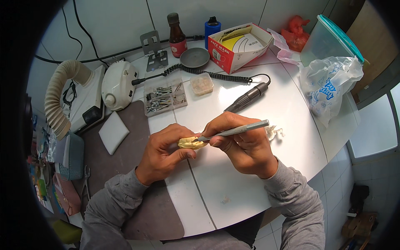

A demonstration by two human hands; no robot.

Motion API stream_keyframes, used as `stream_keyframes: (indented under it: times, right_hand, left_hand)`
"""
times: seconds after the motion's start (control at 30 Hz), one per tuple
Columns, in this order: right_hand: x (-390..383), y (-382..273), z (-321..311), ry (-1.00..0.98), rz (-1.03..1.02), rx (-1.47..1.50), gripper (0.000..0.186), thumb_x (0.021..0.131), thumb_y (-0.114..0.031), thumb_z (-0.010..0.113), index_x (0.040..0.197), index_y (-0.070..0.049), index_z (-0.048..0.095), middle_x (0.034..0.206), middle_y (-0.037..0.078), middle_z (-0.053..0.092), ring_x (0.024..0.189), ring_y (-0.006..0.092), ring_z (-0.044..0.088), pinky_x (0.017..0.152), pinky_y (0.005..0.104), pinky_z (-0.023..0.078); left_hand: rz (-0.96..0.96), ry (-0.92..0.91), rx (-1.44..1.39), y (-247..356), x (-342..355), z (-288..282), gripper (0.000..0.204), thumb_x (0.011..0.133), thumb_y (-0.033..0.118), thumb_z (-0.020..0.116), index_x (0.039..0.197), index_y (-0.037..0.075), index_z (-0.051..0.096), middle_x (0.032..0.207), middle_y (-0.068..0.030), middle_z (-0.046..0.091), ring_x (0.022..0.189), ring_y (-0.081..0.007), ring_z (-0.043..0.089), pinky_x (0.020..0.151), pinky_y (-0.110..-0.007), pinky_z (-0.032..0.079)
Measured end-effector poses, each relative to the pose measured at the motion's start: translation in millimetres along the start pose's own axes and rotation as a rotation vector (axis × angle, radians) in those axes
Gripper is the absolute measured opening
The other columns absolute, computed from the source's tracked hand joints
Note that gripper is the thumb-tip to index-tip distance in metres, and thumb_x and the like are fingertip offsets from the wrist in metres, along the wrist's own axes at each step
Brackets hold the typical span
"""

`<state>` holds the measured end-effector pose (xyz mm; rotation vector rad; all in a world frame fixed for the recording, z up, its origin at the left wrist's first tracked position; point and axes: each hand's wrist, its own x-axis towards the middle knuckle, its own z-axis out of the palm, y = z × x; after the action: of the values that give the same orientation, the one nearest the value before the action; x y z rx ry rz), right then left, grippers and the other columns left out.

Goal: Trimming and refining a yellow dental plaster model using a scalpel on a laboratory workbench.

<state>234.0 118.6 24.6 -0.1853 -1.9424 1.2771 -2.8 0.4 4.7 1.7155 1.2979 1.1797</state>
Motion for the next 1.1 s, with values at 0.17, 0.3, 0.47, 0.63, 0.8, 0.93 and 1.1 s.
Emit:
stream_keyframes:
  times: [0.17,0.3,0.47,0.63,0.8,0.93,1.1]
  right_hand:
    - [0.6,2.2,2.3,0.045,-0.033,0.054,0.012,0.103,-0.001,0.076,0.114,0.004,0.073,0.106,0.014,0.077,0.096,0.0225,0.076,0.085,0.0335,0.060]
    - [3.5,-0.8,-1.3,-0.009,-0.077,-0.049,0.013,0.102,0.000,0.077,0.113,0.004,0.072,0.104,0.015,0.077,0.094,0.0237,0.076,0.084,0.0346,0.060]
    - [4.2,-0.8,-1.3,-0.019,-0.106,-0.111,0.013,0.099,0.001,0.078,0.110,0.003,0.071,0.102,0.015,0.077,0.090,0.0242,0.075,0.081,0.0355,0.060]
    - [4.9,-1.0,-0.8,-0.028,-0.105,-0.119,0.014,0.098,0.002,0.079,0.111,0.003,0.071,0.102,0.014,0.077,0.090,0.0247,0.075,0.081,0.0358,0.060]
    - [6.5,-4.5,-2.2,-0.051,-0.136,-0.169,0.019,0.095,0.004,0.081,0.111,0.002,0.071,0.103,0.014,0.078,0.091,0.0269,0.075,0.080,0.0368,0.061]
    - [7.3,-10.0,-1.5,-0.063,-0.148,-0.231,0.024,0.092,0.005,0.083,0.112,0.001,0.071,0.103,0.014,0.078,0.093,0.0285,0.076,0.081,0.0381,0.062]
    - [7.3,-8.5,-1.3,-0.063,-0.158,-0.238,0.024,0.092,0.005,0.083,0.112,0.001,0.071,0.102,0.014,0.078,0.091,0.0284,0.076,0.080,0.0378,0.062]
  left_hand:
    - [-0.037,-0.004,-0.049,-0.8,-0.2,-0.4,0.039,0.097,0.025,0.089,0.126,0.002,0.079,0.114,-0.0085,0.075,0.102,-0.0173,0.070,0.093,-0.033,0.056]
    - [-0.039,-0.008,-0.062,-2.0,-0.7,-0.1,0.039,0.097,0.024,0.089,0.128,0.001,0.079,0.115,-0.0085,0.075,0.103,-0.0166,0.070,0.093,-0.032,0.056]
    - [-0.048,-0.010,-0.071,-1.7,-0.7,-0.1,0.040,0.097,0.024,0.089,0.128,0.001,0.079,0.114,-0.0085,0.075,0.103,-0.0162,0.070,0.093,-0.032,0.056]
    - [-0.030,0.070,-0.111,0.2,0.0,4.9,0.031,0.094,0.022,0.090,0.119,0.003,0.082,0.103,-0.0088,0.078,0.094,-0.0197,0.069,0.086,-0.034,0.053]
    - [-0.042,0.073,-0.129,-0.5,0.0,5.6,0.030,0.094,0.021,0.090,0.117,0.004,0.083,0.102,-0.0085,0.077,0.093,-0.0199,0.069,0.086,-0.034,0.053]
    - [-0.071,0.075,-0.146,1.8,-0.1,3.9,0.029,0.094,0.021,0.090,0.116,0.004,0.083,0.102,-0.0087,0.077,0.093,-0.0207,0.069,0.086,-0.034,0.053]
    - [-0.030,-0.002,-0.031,2.7,0.2,0.1,0.034,0.097,0.020,0.089,0.123,0.001,0.079,0.113,-0.0083,0.074,0.101,-0.0166,0.070,0.091,-0.032,0.057]
